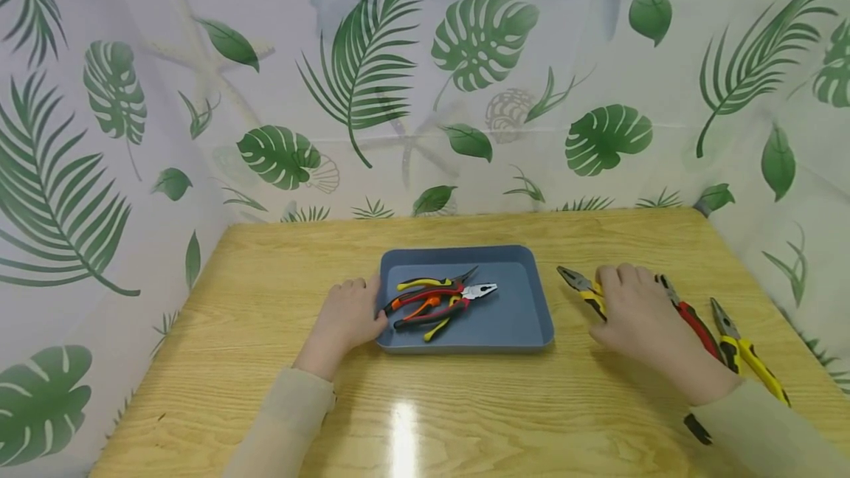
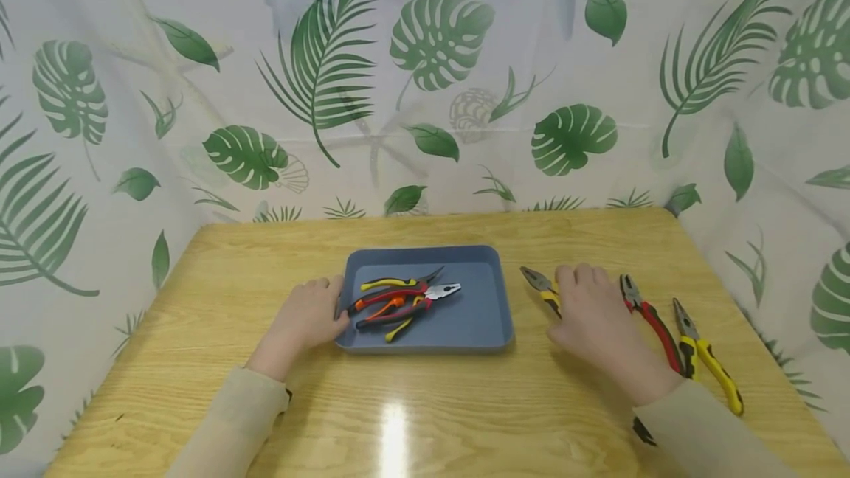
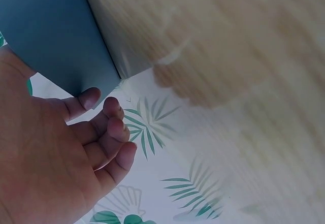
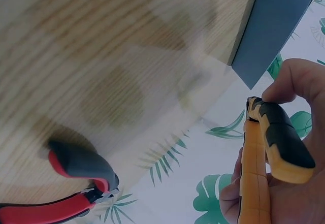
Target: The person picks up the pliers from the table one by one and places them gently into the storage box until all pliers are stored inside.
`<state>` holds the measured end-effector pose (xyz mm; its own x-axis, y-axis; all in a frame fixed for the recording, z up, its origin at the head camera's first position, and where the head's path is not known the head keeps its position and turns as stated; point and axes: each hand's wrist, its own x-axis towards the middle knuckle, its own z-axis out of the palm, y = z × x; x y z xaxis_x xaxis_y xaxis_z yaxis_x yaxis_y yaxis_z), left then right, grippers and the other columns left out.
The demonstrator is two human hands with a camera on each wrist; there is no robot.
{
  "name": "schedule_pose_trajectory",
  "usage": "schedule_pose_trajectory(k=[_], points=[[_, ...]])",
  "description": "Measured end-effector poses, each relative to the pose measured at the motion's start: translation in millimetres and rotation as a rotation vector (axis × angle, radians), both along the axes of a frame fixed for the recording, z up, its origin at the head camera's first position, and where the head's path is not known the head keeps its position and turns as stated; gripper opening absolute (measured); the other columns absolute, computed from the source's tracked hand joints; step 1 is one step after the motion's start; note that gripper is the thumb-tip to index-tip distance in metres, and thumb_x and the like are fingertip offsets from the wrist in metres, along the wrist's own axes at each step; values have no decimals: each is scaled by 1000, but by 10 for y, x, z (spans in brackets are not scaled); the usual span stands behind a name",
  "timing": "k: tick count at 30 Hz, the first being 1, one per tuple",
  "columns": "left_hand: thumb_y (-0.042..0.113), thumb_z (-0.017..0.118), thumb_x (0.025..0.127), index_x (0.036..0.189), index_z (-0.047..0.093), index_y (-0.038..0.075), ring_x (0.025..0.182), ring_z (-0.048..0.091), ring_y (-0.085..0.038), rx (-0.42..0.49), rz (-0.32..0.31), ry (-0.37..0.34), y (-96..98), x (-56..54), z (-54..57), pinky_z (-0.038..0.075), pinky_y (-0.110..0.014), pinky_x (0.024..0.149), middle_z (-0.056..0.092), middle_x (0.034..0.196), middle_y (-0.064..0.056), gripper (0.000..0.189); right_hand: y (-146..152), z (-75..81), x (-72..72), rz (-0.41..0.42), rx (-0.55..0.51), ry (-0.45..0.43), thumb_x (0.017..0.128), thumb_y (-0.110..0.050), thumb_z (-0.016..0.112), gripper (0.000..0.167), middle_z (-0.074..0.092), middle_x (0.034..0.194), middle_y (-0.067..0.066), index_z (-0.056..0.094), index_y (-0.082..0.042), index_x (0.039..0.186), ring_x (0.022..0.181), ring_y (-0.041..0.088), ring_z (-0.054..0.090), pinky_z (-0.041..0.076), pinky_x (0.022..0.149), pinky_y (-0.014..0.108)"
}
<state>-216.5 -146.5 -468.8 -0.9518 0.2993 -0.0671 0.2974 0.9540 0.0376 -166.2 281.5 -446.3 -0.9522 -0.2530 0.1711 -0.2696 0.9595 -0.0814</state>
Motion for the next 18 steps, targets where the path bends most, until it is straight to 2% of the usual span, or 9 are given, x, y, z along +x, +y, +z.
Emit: schedule_pose_trajectory(k=[6,13,18], points=[[37,66,100,150,51,3,125,64,-40,-5,1,-6,0,-10,0,50,-55,107,66,134,-22,62,-41,33,-19,19,11,21,74,-19,83,60,57,104,29,52,7,119,91,41,53,45,77,53],[36,66,99,149,52,3,124,64,-39,-3,2,-2,0,-3,2,51,-54,106,66,133,-23,62,-105,54,-44,40,3,34,74,-18,83,61,58,108,32,53,9,120,103,50,57,47,90,60],[35,67,98,145,54,3,119,65,-38,2,0,17,-1,2,5,52,-53,102,67,128,-22,58,-139,62,-64,53,-5,67,72,-15,81,57,58,105,30,54,8,117,96,47,57,49,77,55]])
